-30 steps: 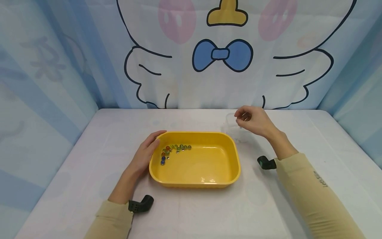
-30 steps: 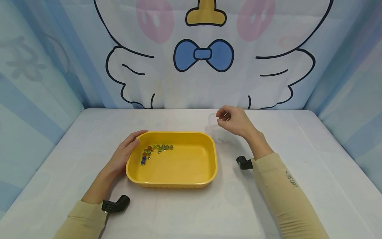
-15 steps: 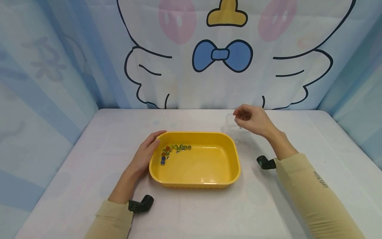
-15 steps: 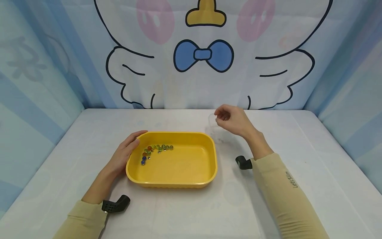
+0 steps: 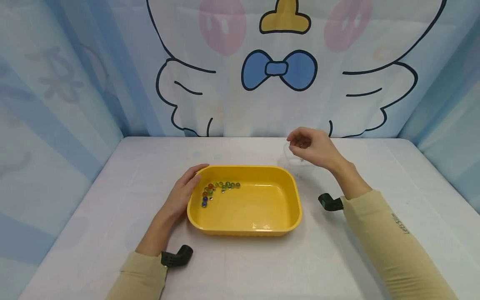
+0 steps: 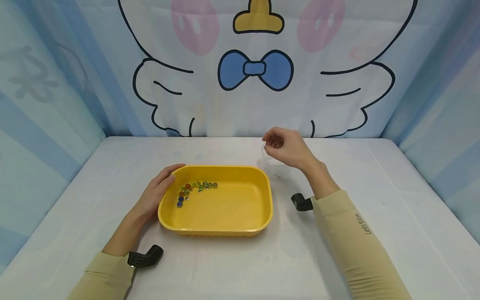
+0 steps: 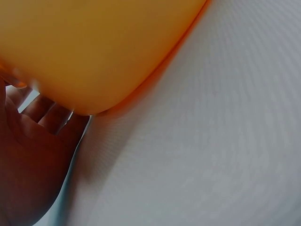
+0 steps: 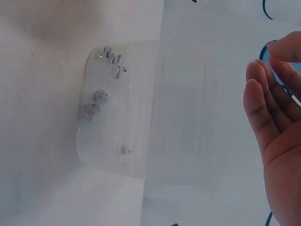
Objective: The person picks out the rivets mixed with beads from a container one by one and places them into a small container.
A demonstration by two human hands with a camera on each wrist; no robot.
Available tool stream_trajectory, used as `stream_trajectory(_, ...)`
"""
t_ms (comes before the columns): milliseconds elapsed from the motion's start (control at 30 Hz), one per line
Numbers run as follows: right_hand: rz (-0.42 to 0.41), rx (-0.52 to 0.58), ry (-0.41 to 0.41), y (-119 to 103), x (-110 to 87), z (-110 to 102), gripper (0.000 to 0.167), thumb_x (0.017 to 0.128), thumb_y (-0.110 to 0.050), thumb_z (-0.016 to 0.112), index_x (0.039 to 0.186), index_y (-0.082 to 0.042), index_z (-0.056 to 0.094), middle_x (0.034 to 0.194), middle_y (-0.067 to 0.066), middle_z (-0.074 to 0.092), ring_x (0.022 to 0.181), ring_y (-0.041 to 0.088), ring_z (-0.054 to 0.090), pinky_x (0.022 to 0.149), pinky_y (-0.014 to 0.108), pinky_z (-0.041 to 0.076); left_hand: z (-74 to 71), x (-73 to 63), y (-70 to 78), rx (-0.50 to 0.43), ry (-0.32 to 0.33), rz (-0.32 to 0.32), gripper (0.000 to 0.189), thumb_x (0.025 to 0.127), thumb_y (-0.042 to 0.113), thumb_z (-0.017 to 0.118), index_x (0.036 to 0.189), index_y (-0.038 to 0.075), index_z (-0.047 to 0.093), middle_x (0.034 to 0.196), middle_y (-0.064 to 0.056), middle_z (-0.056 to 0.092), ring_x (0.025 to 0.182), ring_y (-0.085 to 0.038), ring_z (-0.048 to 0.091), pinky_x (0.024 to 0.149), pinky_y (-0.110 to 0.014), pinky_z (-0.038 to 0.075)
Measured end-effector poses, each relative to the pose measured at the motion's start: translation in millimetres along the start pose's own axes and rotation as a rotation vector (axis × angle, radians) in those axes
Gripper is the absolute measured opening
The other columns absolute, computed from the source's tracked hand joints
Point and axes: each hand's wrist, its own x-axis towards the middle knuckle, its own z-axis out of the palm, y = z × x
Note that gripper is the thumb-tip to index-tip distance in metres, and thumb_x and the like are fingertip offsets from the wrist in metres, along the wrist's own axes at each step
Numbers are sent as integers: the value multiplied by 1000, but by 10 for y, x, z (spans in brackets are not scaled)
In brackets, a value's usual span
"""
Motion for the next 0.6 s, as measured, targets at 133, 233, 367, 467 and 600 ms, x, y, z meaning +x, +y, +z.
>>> stream_trajectory(133,-19,4,5,-41,33,14,15,92,-2,66,106,1,67,97,10,67,84,23,58,75,19,49,5,-8,11,-1,5,-2,42,110,23,35,151,19,45,152,-6,44,141,-25,37,120,-45,22)
stream_trajectory(233,-29,6,9,-88,58,19,14,92,-2,66,105,0,67,96,9,66,84,22,58,75,19,49,8,-11,17,1,9,-9,42,110,24,36,151,20,45,152,-5,45,141,-24,38,120,-45,23)
stream_trajectory(367,-44,14,9,-156,85,24,13,92,-2,66,105,0,68,95,9,66,84,22,58,75,19,49,11,-9,18,0,9,-13,42,110,24,36,151,21,45,152,-4,45,141,-24,38,120,-45,23)
stream_trajectory(467,-51,18,6,-206,104,31,13,92,-1,66,105,-1,68,96,9,66,84,21,57,76,18,49,9,-8,17,0,5,-6,42,110,23,36,151,20,44,152,-5,45,141,-24,37,120,-46,22)
stream_trajectory(600,-68,30,10,-270,126,36,14,92,-1,67,106,0,68,97,10,67,85,20,57,76,17,49,4,-13,13,6,5,-3,42,110,23,36,151,19,45,152,-5,45,141,-24,37,120,-46,22)
